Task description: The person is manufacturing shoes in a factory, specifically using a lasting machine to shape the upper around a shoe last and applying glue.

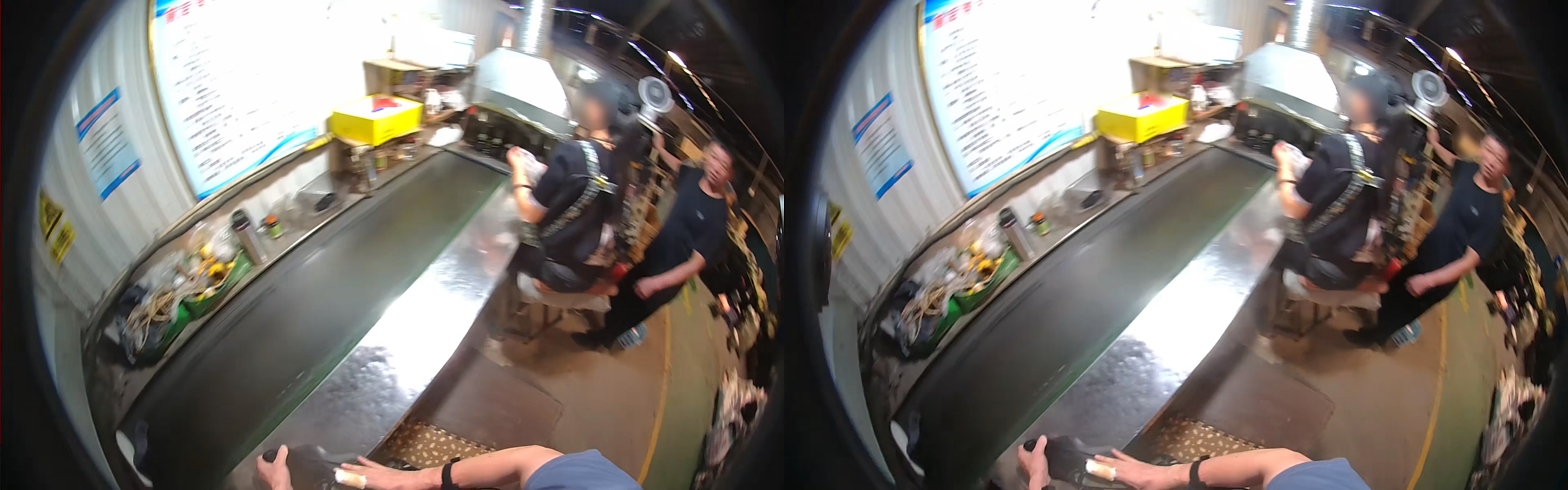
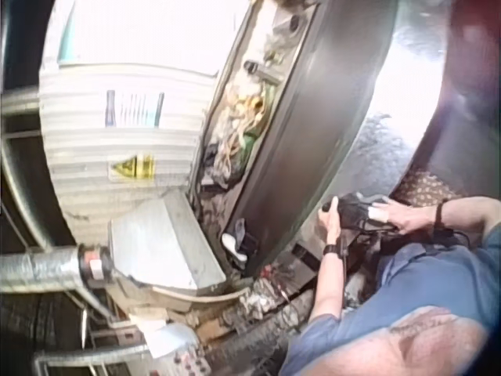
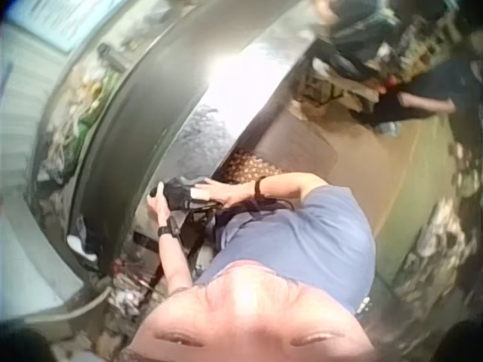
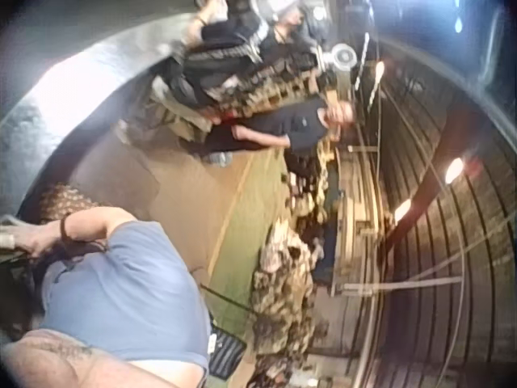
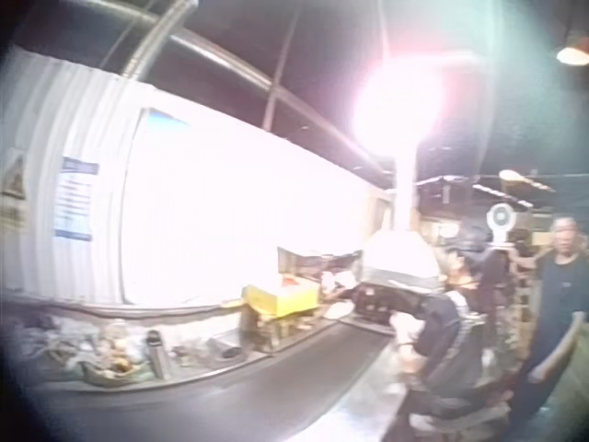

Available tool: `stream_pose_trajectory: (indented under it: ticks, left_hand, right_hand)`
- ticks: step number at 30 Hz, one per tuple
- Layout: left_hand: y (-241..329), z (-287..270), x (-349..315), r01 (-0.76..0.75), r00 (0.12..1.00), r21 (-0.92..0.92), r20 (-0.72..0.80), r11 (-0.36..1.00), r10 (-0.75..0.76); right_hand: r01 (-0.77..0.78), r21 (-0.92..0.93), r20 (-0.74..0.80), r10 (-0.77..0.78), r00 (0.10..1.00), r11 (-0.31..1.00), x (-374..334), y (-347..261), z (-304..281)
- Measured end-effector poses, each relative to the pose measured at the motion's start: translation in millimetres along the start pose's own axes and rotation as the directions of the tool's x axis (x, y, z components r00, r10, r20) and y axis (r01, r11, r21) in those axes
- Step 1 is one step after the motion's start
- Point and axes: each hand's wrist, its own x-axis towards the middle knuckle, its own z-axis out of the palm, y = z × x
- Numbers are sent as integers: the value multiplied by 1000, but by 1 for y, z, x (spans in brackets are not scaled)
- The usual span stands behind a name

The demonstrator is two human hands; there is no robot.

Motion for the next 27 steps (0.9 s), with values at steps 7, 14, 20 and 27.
stream_pose_trajectory:
  ticks: [7, 14, 20, 27]
  left_hand:
    - [-21, -31, 6, 212, 975, -311, -5, 926, -224]
    - [-16, -184, -96, 117, 957, -480, -180, 869, -229]
    - [-45, -304, -227, 52, 790, -416, -539, 908, -292]
    - [-135, -438, -428, 133, 254, -544, -789, 828, -559]
  right_hand:
    - [58, -28, -76, -60, 995, 998, 15, 11, 7]
    - [-388, 513, 228, 314, 922, 766, 92, -100, -3]
    - [-456, 614, 468, 168, 868, 644, 133, -173, 102]
    - [-211, 622, 497, -173, 850, 754, 92, -329, 269]
